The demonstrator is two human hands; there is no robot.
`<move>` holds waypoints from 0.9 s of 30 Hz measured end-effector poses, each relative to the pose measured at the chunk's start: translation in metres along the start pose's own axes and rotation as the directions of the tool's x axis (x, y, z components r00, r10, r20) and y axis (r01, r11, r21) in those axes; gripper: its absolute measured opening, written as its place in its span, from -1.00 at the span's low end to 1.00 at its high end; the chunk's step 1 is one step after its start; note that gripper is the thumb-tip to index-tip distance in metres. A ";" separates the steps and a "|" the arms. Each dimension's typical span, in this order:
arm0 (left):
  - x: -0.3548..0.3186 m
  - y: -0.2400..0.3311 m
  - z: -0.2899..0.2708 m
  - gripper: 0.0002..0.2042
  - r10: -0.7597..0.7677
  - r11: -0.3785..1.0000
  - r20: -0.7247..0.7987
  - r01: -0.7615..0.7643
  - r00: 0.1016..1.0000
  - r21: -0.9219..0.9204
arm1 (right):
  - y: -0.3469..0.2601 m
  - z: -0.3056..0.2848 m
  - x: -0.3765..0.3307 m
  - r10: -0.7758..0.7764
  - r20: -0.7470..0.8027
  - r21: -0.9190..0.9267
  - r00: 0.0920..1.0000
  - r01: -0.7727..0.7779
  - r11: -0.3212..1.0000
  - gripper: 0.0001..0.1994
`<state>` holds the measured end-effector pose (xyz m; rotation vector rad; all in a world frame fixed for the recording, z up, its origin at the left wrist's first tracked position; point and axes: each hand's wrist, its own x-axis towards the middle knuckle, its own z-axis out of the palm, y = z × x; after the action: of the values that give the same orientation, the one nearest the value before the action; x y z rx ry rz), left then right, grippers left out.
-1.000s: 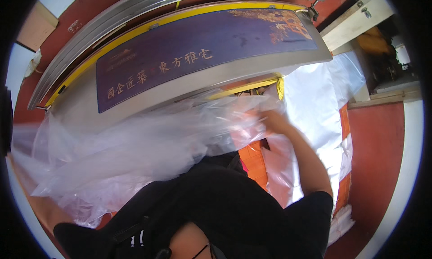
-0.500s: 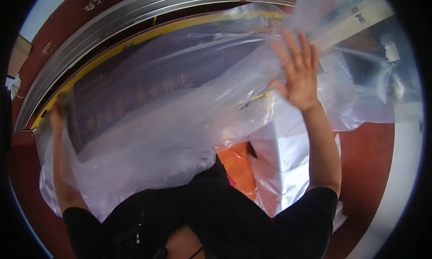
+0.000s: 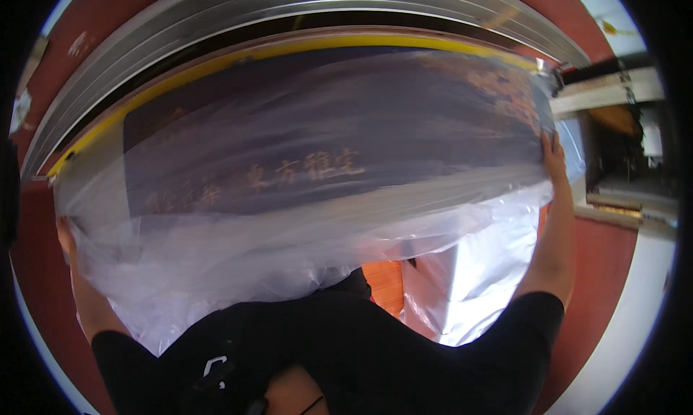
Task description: The person picks up a large plastic sheet and unfolds it by hand. The person then spreads and smooths the plastic sheet over a printed board on a work table.
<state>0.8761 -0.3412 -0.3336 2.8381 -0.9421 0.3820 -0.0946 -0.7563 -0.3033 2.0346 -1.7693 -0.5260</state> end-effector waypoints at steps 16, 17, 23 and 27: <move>0.008 0.009 -0.010 -0.66 -0.151 0.976 -0.010 0.151 0.988 0.156 | -0.247 -0.128 -0.226 -0.790 0.374 0.875 0.485 -0.468 0.127 -0.52; 0.010 0.014 -0.008 -0.66 -0.134 0.980 0.000 0.133 0.991 0.145 | -0.283 -0.137 -0.247 -0.749 0.384 0.895 0.539 -0.416 0.160 -0.48; 0.014 0.025 0.005 -0.65 -0.016 0.997 0.041 0.013 0.999 0.080 | -0.303 -0.165 -0.250 -0.611 0.350 0.925 0.710 -0.159 0.345 -0.56; 0.014 0.020 0.002 -0.65 0.064 0.998 0.073 -0.065 0.995 0.006 | -0.088 -0.118 -0.193 0.153 -0.320 0.591 0.935 0.071 0.803 -0.82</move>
<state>0.8756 -0.3656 -0.3310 2.8524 -1.0503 0.2909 0.0157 -0.5485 -0.2440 2.2782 -1.8879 0.4712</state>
